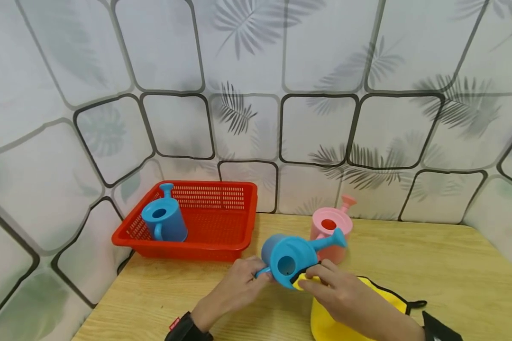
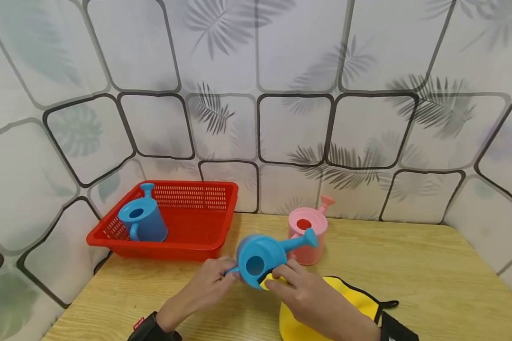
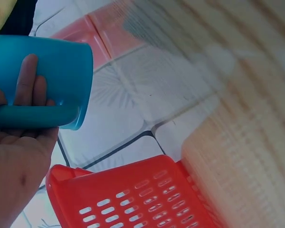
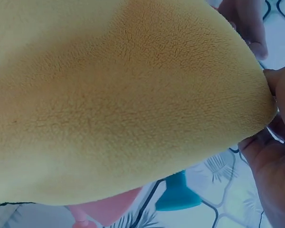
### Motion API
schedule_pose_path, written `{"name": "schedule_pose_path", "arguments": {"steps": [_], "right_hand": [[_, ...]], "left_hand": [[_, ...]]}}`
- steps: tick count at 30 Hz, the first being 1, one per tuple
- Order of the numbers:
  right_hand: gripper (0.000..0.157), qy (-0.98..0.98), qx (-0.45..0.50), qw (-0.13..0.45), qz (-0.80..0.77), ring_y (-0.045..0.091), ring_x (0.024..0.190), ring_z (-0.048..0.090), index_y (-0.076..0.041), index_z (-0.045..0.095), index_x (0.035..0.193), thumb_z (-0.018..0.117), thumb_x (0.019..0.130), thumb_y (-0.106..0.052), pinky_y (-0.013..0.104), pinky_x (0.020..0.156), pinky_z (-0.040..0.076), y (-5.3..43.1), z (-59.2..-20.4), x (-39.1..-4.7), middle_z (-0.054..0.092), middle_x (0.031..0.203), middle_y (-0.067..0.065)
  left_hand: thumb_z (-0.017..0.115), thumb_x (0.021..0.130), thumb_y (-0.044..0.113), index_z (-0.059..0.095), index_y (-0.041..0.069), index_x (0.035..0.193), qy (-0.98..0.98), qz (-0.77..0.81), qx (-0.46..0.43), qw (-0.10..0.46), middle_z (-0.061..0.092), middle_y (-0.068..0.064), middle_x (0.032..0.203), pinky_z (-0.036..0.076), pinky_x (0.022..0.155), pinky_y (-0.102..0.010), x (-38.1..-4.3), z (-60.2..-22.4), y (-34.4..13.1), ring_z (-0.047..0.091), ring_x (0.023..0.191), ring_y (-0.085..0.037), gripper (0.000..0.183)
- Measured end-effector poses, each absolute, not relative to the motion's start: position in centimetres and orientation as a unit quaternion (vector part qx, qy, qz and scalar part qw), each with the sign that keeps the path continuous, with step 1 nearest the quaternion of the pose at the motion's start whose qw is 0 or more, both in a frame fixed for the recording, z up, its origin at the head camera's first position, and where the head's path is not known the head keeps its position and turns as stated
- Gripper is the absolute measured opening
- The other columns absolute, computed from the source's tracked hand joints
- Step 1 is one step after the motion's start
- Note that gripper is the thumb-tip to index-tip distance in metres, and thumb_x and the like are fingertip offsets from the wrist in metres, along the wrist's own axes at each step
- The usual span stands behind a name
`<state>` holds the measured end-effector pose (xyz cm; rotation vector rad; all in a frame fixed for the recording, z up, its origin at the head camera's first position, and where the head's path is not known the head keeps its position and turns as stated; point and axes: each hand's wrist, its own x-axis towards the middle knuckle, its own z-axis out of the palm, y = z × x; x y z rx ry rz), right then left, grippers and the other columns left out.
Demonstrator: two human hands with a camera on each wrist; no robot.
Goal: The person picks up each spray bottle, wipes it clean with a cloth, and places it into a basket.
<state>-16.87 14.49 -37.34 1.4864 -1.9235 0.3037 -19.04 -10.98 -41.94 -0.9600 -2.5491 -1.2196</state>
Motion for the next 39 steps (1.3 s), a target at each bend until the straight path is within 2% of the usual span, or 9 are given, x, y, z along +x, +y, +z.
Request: {"name": "schedule_pose_path", "arguments": {"steps": [4,8,11,15,16,20,24,31,39], "right_hand": [[0.045,-0.750,0.568,0.330,0.074,0.016,0.084,0.053,-0.007,0.067,0.101,0.023,0.107,-0.014,0.020,0.066,0.055,14.1,-37.1,-16.6,0.059,0.091,0.004],[0.025,-0.756,0.563,0.325,0.075,0.016,0.086,0.054,-0.007,0.068,0.105,0.043,0.104,-0.013,0.022,0.070,0.056,13.6,-36.8,-16.7,0.060,0.093,0.004],[0.028,-0.756,0.552,0.339,0.099,0.017,0.085,0.056,-0.006,0.068,0.107,0.043,0.105,-0.018,0.027,0.072,0.059,13.2,-36.5,-17.1,0.063,0.093,0.005],[0.045,-0.751,0.525,0.383,0.117,0.019,0.080,0.058,-0.004,0.069,0.105,0.028,0.108,-0.024,0.033,0.067,0.061,13.2,-36.3,-17.6,0.065,0.090,0.007],[0.045,-0.755,0.518,0.385,0.119,0.019,0.080,0.058,-0.004,0.069,0.105,0.029,0.108,-0.024,0.033,0.067,0.061,13.3,-36.3,-17.7,0.065,0.091,0.008],[0.047,-0.777,0.493,0.368,0.131,0.022,0.079,0.058,-0.002,0.070,0.109,0.032,0.106,-0.030,0.033,0.065,0.061,14.0,-36.2,-17.8,0.065,0.092,0.011],[0.057,-0.786,0.482,0.356,0.151,0.022,0.081,0.057,-0.002,0.071,0.111,0.025,0.105,-0.035,0.033,0.063,0.061,14.5,-36.2,-17.9,0.064,0.093,0.011],[0.053,-0.775,0.488,0.358,0.181,0.019,0.079,0.056,-0.002,0.073,0.108,0.031,0.105,-0.035,0.029,0.061,0.058,14.8,-36.4,-18.0,0.064,0.091,0.009],[0.049,-0.754,0.508,0.360,0.210,0.016,0.080,0.058,-0.004,0.075,0.101,0.038,0.104,-0.035,0.028,0.063,0.059,15.5,-36.9,-17.8,0.065,0.091,0.005]], "left_hand": [[0.054,0.090,0.013,0.044,0.015,0.059,-0.847,-0.396,-0.341,0.096,0.041,0.005,0.057,0.036,0.056,-0.020,-18.9,-41.8,-10.6,0.045,0.064,-0.008,0.032],[0.055,0.088,0.013,0.041,0.015,0.059,-0.847,-0.379,-0.357,0.108,0.036,0.005,0.055,0.034,0.055,-0.018,-18.7,-41.7,-10.1,0.041,0.060,-0.007,0.032],[0.055,0.087,0.012,0.041,0.015,0.060,-0.849,-0.366,-0.365,0.115,0.034,0.005,0.056,0.034,0.055,-0.017,-18.5,-41.7,-9.9,0.040,0.059,-0.007,0.032],[0.055,0.088,0.012,0.041,0.015,0.060,-0.850,-0.360,-0.366,0.121,0.035,0.005,0.057,0.034,0.055,-0.017,-18.4,-41.7,-9.9,0.041,0.060,-0.006,0.031],[0.056,0.088,0.012,0.042,0.015,0.060,-0.850,-0.359,-0.366,0.122,0.035,0.005,0.057,0.034,0.055,-0.017,-18.4,-41.7,-10.0,0.041,0.061,-0.006,0.031],[0.056,0.088,0.012,0.042,0.015,0.061,-0.850,-0.360,-0.365,0.122,0.035,0.005,0.057,0.036,0.057,-0.019,-18.4,-41.7,-10.1,0.043,0.063,-0.007,0.031],[0.055,0.088,0.013,0.044,0.016,0.061,-0.853,-0.357,-0.359,0.125,0.036,0.005,0.056,0.037,0.057,-0.020,-18.3,-41.7,-10.2,0.045,0.065,-0.007,0.030],[0.056,0.087,0.014,0.044,0.016,0.061,-0.854,-0.360,-0.352,0.133,0.038,0.005,0.057,0.037,0.057,-0.019,-18.4,-41.8,-10.3,0.045,0.065,-0.007,0.030],[0.054,0.092,0.014,0.045,0.014,0.062,-0.839,-0.426,-0.325,0.097,0.042,0.004,0.060,0.037,0.058,-0.022,-18.5,-41.4,-10.9,0.047,0.068,-0.010,0.032]]}}
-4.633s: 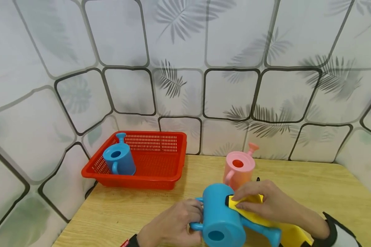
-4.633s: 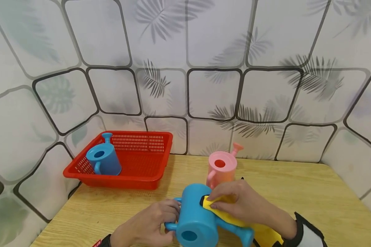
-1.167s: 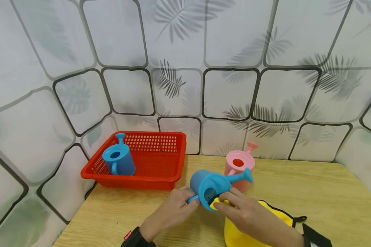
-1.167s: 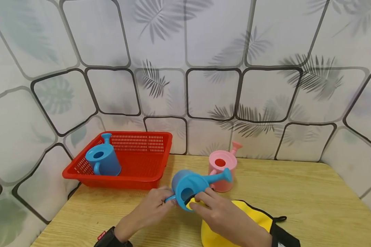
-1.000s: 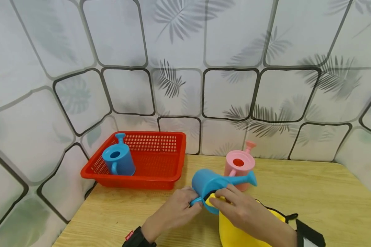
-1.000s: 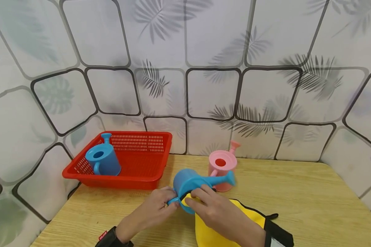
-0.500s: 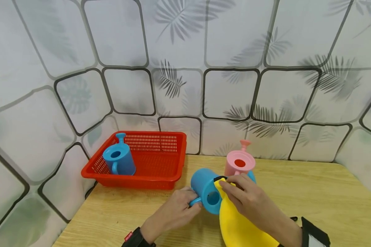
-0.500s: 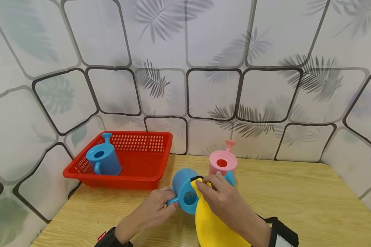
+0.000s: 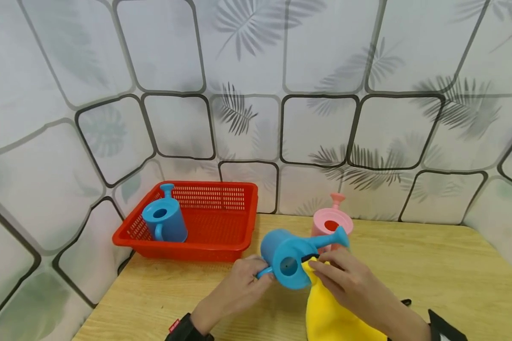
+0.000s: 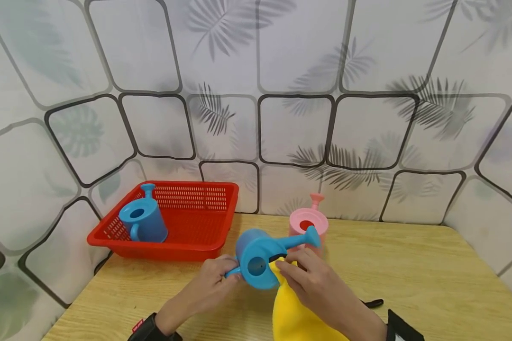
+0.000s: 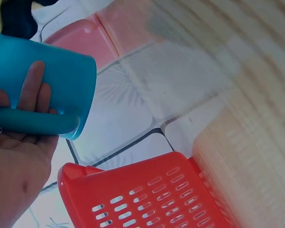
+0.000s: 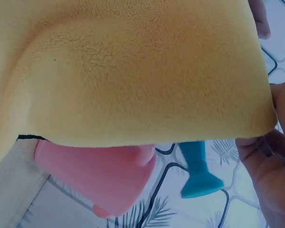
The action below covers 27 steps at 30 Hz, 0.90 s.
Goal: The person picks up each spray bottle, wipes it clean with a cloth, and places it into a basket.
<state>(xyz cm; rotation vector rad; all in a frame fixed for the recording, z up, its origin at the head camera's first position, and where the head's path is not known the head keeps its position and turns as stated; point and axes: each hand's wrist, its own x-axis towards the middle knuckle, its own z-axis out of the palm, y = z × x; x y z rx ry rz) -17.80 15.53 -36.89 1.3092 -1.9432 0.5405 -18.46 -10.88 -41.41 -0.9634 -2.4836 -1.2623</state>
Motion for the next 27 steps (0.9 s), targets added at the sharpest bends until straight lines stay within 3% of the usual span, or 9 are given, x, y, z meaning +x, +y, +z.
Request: {"name": "schedule_pose_path", "arguments": {"steps": [8,19,27], "right_hand": [[0.051,-0.780,0.521,0.289,0.191,0.013,0.084,0.057,-0.009,0.072,0.109,0.031,0.104,-0.038,0.029,0.067,0.061,16.7,-37.0,-17.3,0.066,0.096,0.002],[0.047,-0.758,0.535,0.332,0.172,0.015,0.092,0.057,-0.009,0.072,0.109,0.033,0.106,-0.034,0.035,0.070,0.061,16.5,-37.1,-17.3,0.067,0.099,0.001],[0.049,-0.758,0.516,0.355,0.183,0.013,0.085,0.056,-0.008,0.073,0.108,0.032,0.106,-0.036,0.026,0.066,0.057,16.2,-36.9,-17.4,0.066,0.098,0.001]], "left_hand": [[0.052,0.092,0.010,0.043,0.013,0.062,-0.837,-0.431,-0.322,0.096,0.040,0.003,0.059,0.038,0.058,-0.024,-18.6,-40.9,-11.3,0.047,0.067,-0.011,0.031],[0.053,0.089,0.011,0.044,0.013,0.060,-0.840,-0.421,-0.332,0.088,0.040,0.003,0.059,0.039,0.057,-0.022,-18.3,-41.2,-11.3,0.048,0.067,-0.009,0.031],[0.056,0.087,0.012,0.044,0.016,0.061,-0.856,-0.330,-0.376,0.127,0.036,0.006,0.056,0.038,0.060,-0.022,-18.1,-41.2,-11.2,0.047,0.069,-0.007,0.030]]}}
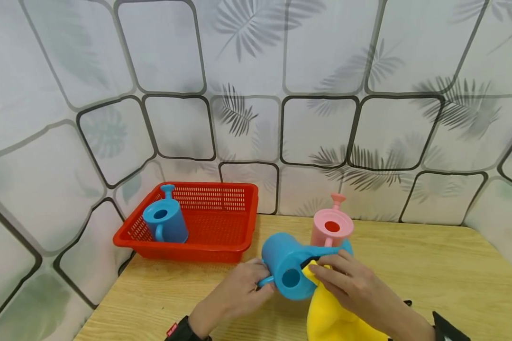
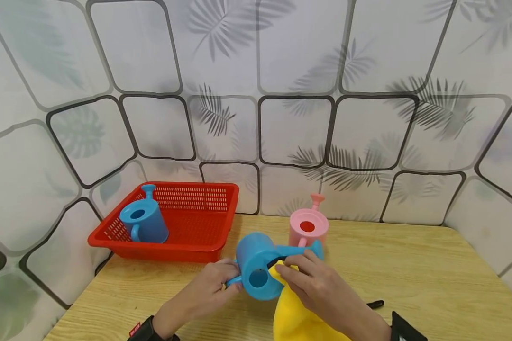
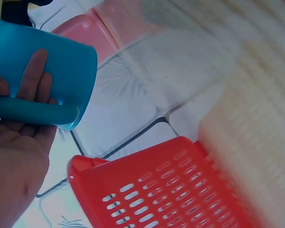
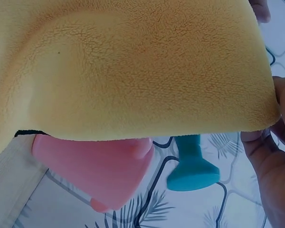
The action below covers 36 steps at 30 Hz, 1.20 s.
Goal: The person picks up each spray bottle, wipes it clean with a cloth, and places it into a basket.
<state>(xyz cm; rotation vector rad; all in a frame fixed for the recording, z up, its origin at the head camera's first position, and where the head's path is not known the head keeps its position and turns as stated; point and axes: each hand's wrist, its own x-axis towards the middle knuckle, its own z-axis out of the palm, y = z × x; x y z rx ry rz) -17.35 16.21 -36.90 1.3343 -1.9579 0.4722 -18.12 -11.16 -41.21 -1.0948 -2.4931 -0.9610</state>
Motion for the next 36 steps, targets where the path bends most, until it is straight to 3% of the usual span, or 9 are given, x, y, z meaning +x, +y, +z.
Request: {"name": "schedule_pose_path", "arguments": {"steps": [5,7,12,18,20,22,25,29,36], "right_hand": [[0.048,-0.751,0.492,0.394,0.197,0.015,0.081,0.058,-0.005,0.074,0.105,0.037,0.105,-0.035,0.025,0.063,0.059,16.2,-36.1,-17.0,0.069,0.095,0.004],[0.045,-0.736,0.473,0.435,0.213,0.017,0.078,0.059,-0.002,0.076,0.102,0.043,0.104,-0.033,0.022,0.068,0.059,16.4,-35.4,-16.9,0.071,0.092,0.007],[0.043,-0.705,0.368,0.548,0.258,0.021,0.074,0.062,0.004,0.077,0.090,0.057,0.097,-0.033,0.006,0.084,0.048,18.6,-33.6,-16.6,0.070,0.083,0.018],[0.057,-0.760,0.245,0.551,0.243,0.004,0.081,0.058,0.006,0.076,0.090,0.055,0.094,-0.047,-0.003,0.079,0.040,23.9,-34.6,-16.3,0.069,0.084,0.023],[0.061,-0.799,0.232,0.509,0.222,0.005,0.076,0.054,0.005,0.076,0.093,0.050,0.095,-0.051,-0.003,0.066,0.041,25.7,-36.0,-16.3,0.069,0.087,0.020],[0.047,-0.840,0.231,0.446,0.206,0.012,0.074,0.057,0.002,0.076,0.095,0.064,0.090,-0.044,0.010,0.056,0.048,27.1,-37.9,-16.4,0.069,0.090,0.018],[0.046,-0.923,0.239,0.234,0.189,0.028,0.085,0.064,0.002,0.071,0.109,0.071,0.086,-0.038,0.040,0.063,0.058,28.7,-40.7,-16.3,0.066,0.109,0.023],[0.065,-0.953,0.258,-0.031,0.156,0.051,0.099,0.059,0.007,0.060,0.124,0.068,0.086,-0.044,0.068,0.072,0.050,29.7,-43.4,-16.6,0.049,0.132,0.038],[0.073,-0.952,0.255,-0.099,0.141,0.049,0.101,0.059,0.005,0.063,0.122,0.064,0.082,-0.056,0.069,0.076,0.049,29.3,-43.2,-17.1,0.042,0.138,0.040]], "left_hand": [[0.059,0.086,0.016,0.047,0.021,0.064,-0.860,-0.276,-0.402,0.152,0.040,0.008,0.059,0.041,0.063,-0.023,-18.0,-40.9,-11.0,0.045,0.070,-0.005,0.025],[0.060,0.084,0.015,0.048,0.021,0.065,-0.854,-0.274,-0.407,0.173,0.041,0.008,0.061,0.049,0.074,-0.025,-18.0,-40.7,-11.0,0.045,0.071,-0.005,0.023],[0.060,0.083,0.012,0.057,0.015,0.075,-0.813,-0.305,-0.417,0.268,0.052,0.005,0.069,0.045,0.102,-0.051,-18.3,-39.6,-11.8,0.054,0.088,-0.010,0.010],[0.053,0.092,0.011,0.054,0.009,0.083,-0.775,-0.351,-0.396,0.344,0.056,-0.001,0.076,0.045,0.095,-0.063,-19.3,-38.1,-14.6,0.058,0.101,-0.022,0.009],[0.052,0.093,0.008,0.052,0.008,0.083,-0.786,-0.368,-0.360,0.344,0.055,-0.003,0.079,0.054,0.085,-0.055,-19.6,-37.9,-15.9,0.057,0.094,-0.020,0.011],[0.052,0.095,0.005,0.052,0.007,0.083,-0.804,-0.379,-0.311,0.337,0.055,-0.004,0.081,0.056,0.071,-0.045,-19.8,-38.0,-17.4,0.055,0.084,-0.017,0.012],[0.051,0.098,0.006,0.055,0.007,0.083,-0.840,-0.381,-0.224,0.316,0.053,-0.005,0.078,0.048,0.056,-0.036,-20.3,-38.3,-19.5,0.051,0.073,-0.015,0.016],[0.044,0.104,0.018,0.062,0.005,0.090,-0.874,-0.371,-0.143,0.278,0.060,-0.008,0.077,0.046,0.058,-0.036,-21.1,-38.8,-22.1,0.052,0.069,-0.019,0.027],[0.034,0.106,0.036,0.062,0.002,0.099,-0.908,-0.330,-0.088,0.244,0.071,-0.015,0.087,0.050,0.065,-0.042,-22.1,-38.9,-24.2,0.059,0.073,-0.025,0.044]]}}
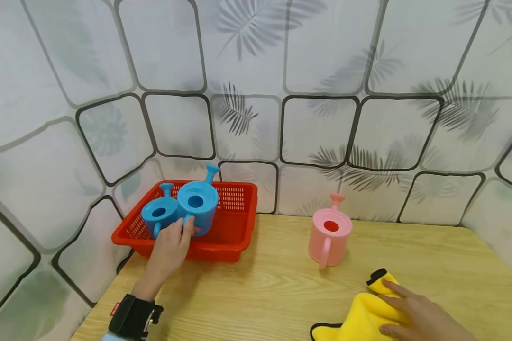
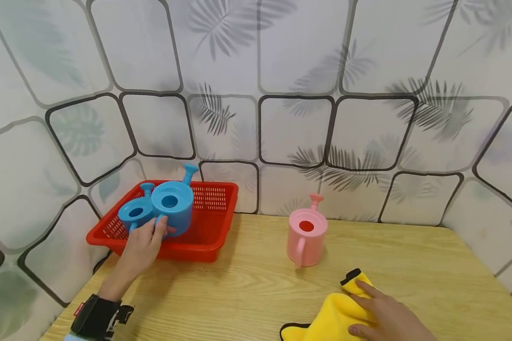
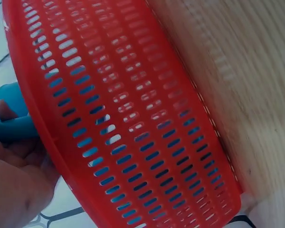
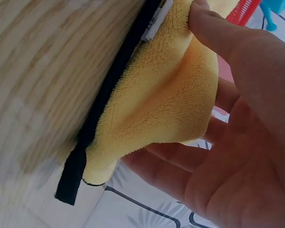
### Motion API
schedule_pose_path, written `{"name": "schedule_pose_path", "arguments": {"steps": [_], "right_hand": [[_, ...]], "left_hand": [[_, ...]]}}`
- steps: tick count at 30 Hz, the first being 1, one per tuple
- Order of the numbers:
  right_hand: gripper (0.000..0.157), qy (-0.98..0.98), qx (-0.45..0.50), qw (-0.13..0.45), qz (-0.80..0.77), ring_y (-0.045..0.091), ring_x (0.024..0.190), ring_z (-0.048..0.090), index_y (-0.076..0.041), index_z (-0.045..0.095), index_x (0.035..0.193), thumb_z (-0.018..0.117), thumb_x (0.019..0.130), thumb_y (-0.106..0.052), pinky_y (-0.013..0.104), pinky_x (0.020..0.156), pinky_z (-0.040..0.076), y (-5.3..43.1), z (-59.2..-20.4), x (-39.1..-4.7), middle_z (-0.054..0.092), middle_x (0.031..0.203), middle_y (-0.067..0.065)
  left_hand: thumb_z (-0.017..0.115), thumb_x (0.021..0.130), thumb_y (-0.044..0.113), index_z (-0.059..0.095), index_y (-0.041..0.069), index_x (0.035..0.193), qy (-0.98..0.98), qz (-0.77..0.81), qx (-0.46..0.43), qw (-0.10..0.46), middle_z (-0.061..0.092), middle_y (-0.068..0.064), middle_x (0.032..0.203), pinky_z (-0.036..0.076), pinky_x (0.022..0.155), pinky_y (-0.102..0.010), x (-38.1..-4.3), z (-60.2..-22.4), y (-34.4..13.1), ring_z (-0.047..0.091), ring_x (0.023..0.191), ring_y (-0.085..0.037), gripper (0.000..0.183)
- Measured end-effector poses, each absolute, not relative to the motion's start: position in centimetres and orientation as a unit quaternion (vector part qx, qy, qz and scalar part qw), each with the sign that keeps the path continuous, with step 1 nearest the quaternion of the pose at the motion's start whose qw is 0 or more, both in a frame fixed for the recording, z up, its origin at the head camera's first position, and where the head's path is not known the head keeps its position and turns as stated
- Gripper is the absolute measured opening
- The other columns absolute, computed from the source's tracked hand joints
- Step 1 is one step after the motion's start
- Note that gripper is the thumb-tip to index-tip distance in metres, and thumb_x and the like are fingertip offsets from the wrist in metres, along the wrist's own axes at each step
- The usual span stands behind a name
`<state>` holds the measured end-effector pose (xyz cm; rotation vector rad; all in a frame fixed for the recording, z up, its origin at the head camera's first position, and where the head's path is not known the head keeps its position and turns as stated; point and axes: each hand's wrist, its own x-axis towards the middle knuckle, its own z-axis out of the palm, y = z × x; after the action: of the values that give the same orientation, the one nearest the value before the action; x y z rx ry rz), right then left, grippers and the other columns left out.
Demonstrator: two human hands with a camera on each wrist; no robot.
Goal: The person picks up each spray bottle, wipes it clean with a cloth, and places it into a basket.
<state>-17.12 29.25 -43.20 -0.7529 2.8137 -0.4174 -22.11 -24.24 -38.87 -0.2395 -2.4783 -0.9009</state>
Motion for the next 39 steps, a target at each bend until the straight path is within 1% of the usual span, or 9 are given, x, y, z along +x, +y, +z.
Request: {"name": "schedule_pose_path", "arguments": {"steps": [3,5,10,15,20,25,30,33,39], "right_hand": [[0.075,0.954,-0.242,0.103,-0.143,0.048,0.102,0.059,0.003,0.063,0.123,0.064,0.080,-0.059,0.069,0.077,0.049,29.1,-43.1,-17.1,0.042,0.139,0.039],[0.076,0.956,-0.234,0.105,-0.145,0.047,0.104,0.059,0.002,0.063,0.123,0.064,0.080,-0.060,0.069,0.078,0.049,29.2,-43.2,-17.1,0.042,0.140,0.037],[0.073,0.956,-0.232,0.106,-0.147,0.048,0.104,0.058,0.003,0.063,0.123,0.065,0.080,-0.057,0.070,0.078,0.048,29.1,-43.2,-17.0,0.043,0.139,0.037],[0.072,0.951,-0.250,0.098,-0.154,0.048,0.101,0.060,0.004,0.063,0.123,0.064,0.082,-0.056,0.070,0.076,0.049,29.3,-43.3,-16.9,0.042,0.139,0.039],[0.074,0.951,-0.250,0.092,-0.156,0.047,0.100,0.061,0.004,0.064,0.121,0.065,0.080,-0.057,0.069,0.076,0.050,29.4,-43.2,-16.9,0.042,0.139,0.039],[0.074,0.953,-0.240,0.094,-0.156,0.046,0.101,0.061,0.003,0.065,0.121,0.066,0.079,-0.058,0.068,0.077,0.050,29.3,-43.1,-17.1,0.043,0.139,0.038],[0.074,0.950,-0.253,0.091,-0.161,0.050,0.102,0.058,0.004,0.063,0.122,0.065,0.080,-0.056,0.069,0.076,0.049,29.4,-43.2,-17.0,0.041,0.138,0.040],[0.073,0.949,-0.261,0.069,-0.161,0.049,0.099,0.060,0.005,0.064,0.121,0.067,0.080,-0.055,0.069,0.074,0.050,29.5,-43.4,-16.8,0.042,0.138,0.040],[0.078,0.962,-0.230,-0.004,-0.148,0.047,0.095,0.060,0.005,0.061,0.124,0.073,0.075,-0.054,0.064,0.071,0.053,29.4,-43.9,-16.2,0.040,0.135,0.040]], "left_hand": [[0.034,0.106,0.038,0.063,0.002,0.097,-0.918,-0.311,-0.068,0.236,0.074,-0.016,0.089,0.053,0.070,-0.047,-22.5,-38.8,-24.6,0.062,0.076,-0.028,0.048],[0.035,0.106,0.037,0.064,0.001,0.093,-0.924,-0.297,-0.056,0.234,0.071,-0.015,0.078,0.053,0.069,-0.047,-22.7,-38.9,-24.9,0.061,0.071,-0.028,0.048],[0.042,0.105,0.030,0.058,0.005,0.072,-0.932,-0.256,-0.036,0.254,0.048,-0.006,0.053,0.039,0.052,-0.033,-23.0,-39.2,-25.4,0.046,0.051,-0.021,0.044],[0.047,0.103,0.026,0.049,0.008,0.058,-0.933,-0.246,-0.018,0.263,0.041,-0.003,0.047,0.034,0.042,-0.028,-23.3,-39.2,-25.6,0.042,0.042,-0.019,0.049],[0.051,0.100,0.026,0.046,0.008,0.052,-0.939,-0.242,0.000,0.246,0.039,-0.002,0.044,0.031,0.041,-0.026,-23.3,-39.0,-25.3,0.041,0.040,-0.018,0.051],[0.058,0.093,0.025,0.045,0.010,0.047,-0.937,-0.225,-0.002,0.267,0.038,-0.002,0.042,0.029,0.039,-0.027,-23.3,-39.0,-25.1,0.039,0.038,-0.018,0.051],[0.063,0.087,0.023,0.044,0.009,0.048,-0.935,-0.219,-0.009,0.278,0.038,-0.002,0.042,0.029,0.039,-0.027,-23.4,-39.3,-25.1,0.039,0.038,-0.018,0.045],[0.065,0.085,0.021,0.046,0.008,0.054,-0.930,-0.231,-0.014,0.284,0.041,-0.004,0.046,0.032,0.042,-0.029,-23.5,-39.5,-25.0,0.043,0.042,-0.020,0.039],[0.072,0.083,0.012,0.054,0.005,0.077,-0.863,-0.305,-0.067,0.397,0.053,-0.013,0.074,0.045,0.062,-0.043,-22.4,-39.1,-22.3,0.051,0.075,-0.029,0.021]]}}
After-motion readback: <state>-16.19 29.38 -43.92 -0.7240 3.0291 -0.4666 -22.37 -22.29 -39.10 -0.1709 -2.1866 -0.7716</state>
